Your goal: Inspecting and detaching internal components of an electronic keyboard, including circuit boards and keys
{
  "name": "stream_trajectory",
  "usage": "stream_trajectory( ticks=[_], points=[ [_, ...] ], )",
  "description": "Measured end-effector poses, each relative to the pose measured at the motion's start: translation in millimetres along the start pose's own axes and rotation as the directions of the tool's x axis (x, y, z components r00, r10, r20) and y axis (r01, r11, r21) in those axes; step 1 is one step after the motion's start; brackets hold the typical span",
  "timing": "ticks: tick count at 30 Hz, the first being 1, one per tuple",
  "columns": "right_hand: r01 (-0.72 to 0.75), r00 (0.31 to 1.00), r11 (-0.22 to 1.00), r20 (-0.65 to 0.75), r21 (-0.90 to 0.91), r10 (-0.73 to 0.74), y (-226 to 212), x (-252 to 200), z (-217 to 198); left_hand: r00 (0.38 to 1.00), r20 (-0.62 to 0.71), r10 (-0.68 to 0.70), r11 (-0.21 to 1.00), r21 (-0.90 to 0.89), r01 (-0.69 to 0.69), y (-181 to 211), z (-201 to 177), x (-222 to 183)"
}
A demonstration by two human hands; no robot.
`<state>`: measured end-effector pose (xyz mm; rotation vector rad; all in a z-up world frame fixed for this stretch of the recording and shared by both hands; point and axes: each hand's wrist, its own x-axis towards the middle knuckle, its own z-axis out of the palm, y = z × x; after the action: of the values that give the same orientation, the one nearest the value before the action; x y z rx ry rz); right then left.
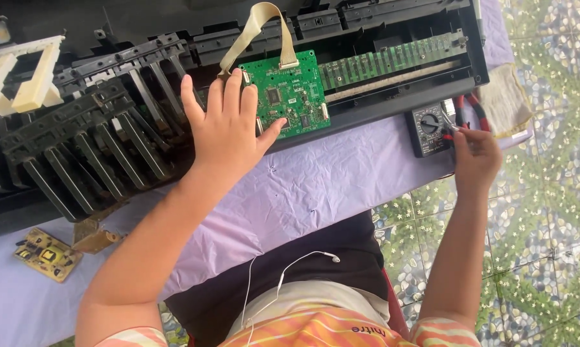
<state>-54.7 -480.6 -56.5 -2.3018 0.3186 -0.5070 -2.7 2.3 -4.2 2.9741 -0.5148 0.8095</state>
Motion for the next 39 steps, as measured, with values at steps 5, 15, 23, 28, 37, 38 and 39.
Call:
stream_trajectory(
  ticks=[5, 15, 23, 28, 37, 38, 39],
  points=[
    [0.082, 0.996, 0.987, 0.033, -0.137, -0.078, -4.8, 7.8, 9.9, 1.000, -0.018, 0.000, 1.000, 0.003, 0.000, -1.1, 0.3, 1.6],
    [0.310, 0.950, 0.848, 0.101, -0.429, -0.297, -2.4, -5.1, 24.3, 1.000, -0.018, 0.008, 1.000, 0.009, -0.008, -0.9, 0.2, 0.2],
    [0.206, 0.948, 0.847, -0.114, -0.490, -0.296, -49.0, -39.5, 63.4, 0.999, -0.039, -0.005, 1.000, -0.021, 0.004, -0.9, -1.2, 2.6],
    [0.362, 0.820, 0.805, -0.250, -0.471, -0.515, -82.8, -34.6, 83.0, 0.999, -0.031, -0.017, 0.999, -0.036, 0.016, 0.5, 8.3, 1.1],
    [0.666, 0.746, 0.741, 0.066, -0.083, -0.663, -177.1, -46.1, 157.4, 0.974, -0.225, -0.005, 0.989, -0.148, -0.029, 0.6, 17.7, 2.7],
    [0.664, 0.748, 0.741, 0.059, -0.099, -0.661, -178.9, -50.9, 166.3, 0.970, -0.244, 0.001, 0.989, -0.144, -0.037, 0.7, 18.1, 3.4],
    [0.661, 0.749, 0.741, 0.052, -0.115, -0.660, -180.7, -55.9, 175.5, 0.965, -0.263, 0.006, 0.989, -0.139, -0.044, 0.5, 18.5, 3.8]
  ],
)
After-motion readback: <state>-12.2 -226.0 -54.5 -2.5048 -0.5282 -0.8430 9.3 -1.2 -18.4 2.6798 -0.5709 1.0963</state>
